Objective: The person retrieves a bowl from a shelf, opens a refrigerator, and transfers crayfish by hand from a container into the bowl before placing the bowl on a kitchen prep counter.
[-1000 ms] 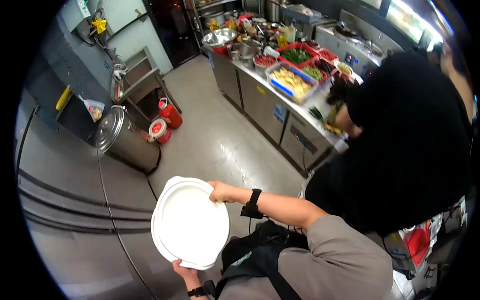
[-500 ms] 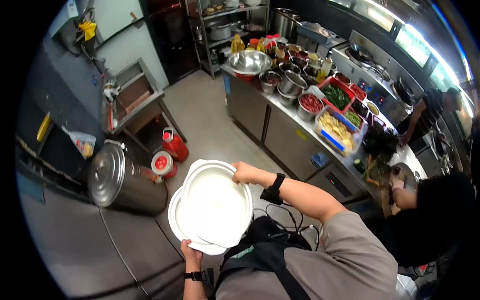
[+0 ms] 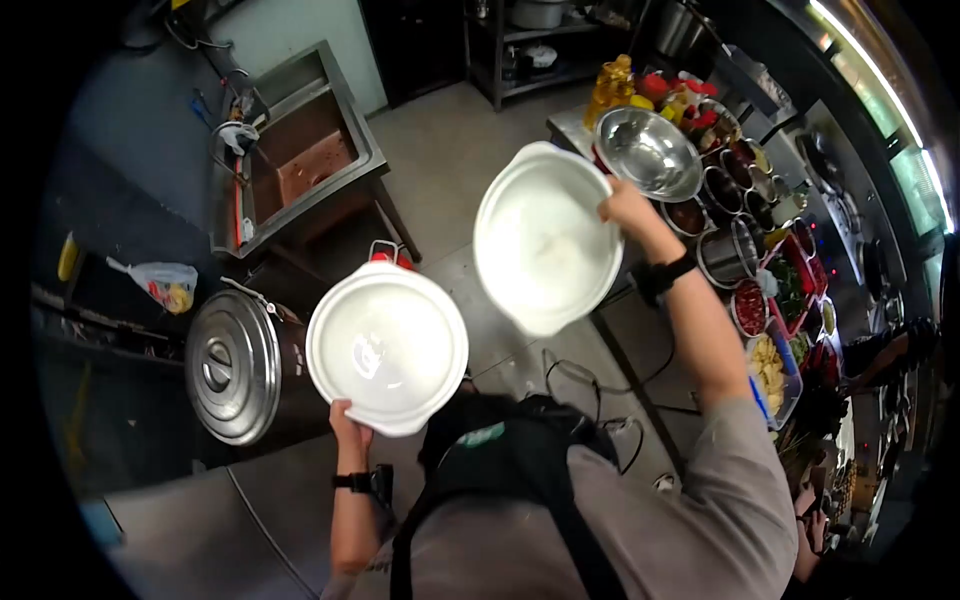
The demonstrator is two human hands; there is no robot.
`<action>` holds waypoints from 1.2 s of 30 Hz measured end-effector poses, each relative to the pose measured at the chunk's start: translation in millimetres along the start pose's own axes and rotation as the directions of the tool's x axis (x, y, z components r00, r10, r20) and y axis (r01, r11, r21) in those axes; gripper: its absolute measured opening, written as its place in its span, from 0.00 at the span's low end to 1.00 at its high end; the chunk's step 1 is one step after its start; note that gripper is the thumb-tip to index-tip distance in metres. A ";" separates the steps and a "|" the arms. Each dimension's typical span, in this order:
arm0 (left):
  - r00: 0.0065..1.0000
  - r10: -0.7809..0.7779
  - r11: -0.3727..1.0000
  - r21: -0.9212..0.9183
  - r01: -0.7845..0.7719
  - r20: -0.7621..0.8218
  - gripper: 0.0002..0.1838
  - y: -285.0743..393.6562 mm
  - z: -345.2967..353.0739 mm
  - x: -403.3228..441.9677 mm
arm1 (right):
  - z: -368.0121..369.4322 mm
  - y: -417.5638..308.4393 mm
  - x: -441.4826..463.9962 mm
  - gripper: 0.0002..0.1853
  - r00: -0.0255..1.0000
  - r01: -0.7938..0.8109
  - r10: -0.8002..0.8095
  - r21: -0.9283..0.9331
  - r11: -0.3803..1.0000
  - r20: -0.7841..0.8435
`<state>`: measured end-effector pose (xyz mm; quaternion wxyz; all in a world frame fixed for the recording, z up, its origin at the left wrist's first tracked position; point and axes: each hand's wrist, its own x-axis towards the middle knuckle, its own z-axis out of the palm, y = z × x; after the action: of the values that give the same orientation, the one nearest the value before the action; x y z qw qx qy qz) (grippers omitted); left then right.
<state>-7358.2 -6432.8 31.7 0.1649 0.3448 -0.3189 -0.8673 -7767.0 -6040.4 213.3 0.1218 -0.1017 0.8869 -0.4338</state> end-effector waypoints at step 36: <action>0.981 -0.087 0.996 0.052 0.079 0.171 0.32 149.9 515.0 677.9 | -5.1 37.6 725.8 0.14 0.749 -0.468 0.447 0.088 0.879 -0.489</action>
<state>-8190.3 -6660.7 85.4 0.0925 0.2848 -0.3366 -0.8928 -8460.6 -6221.6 93.8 -0.0094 0.2307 0.8940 -0.3839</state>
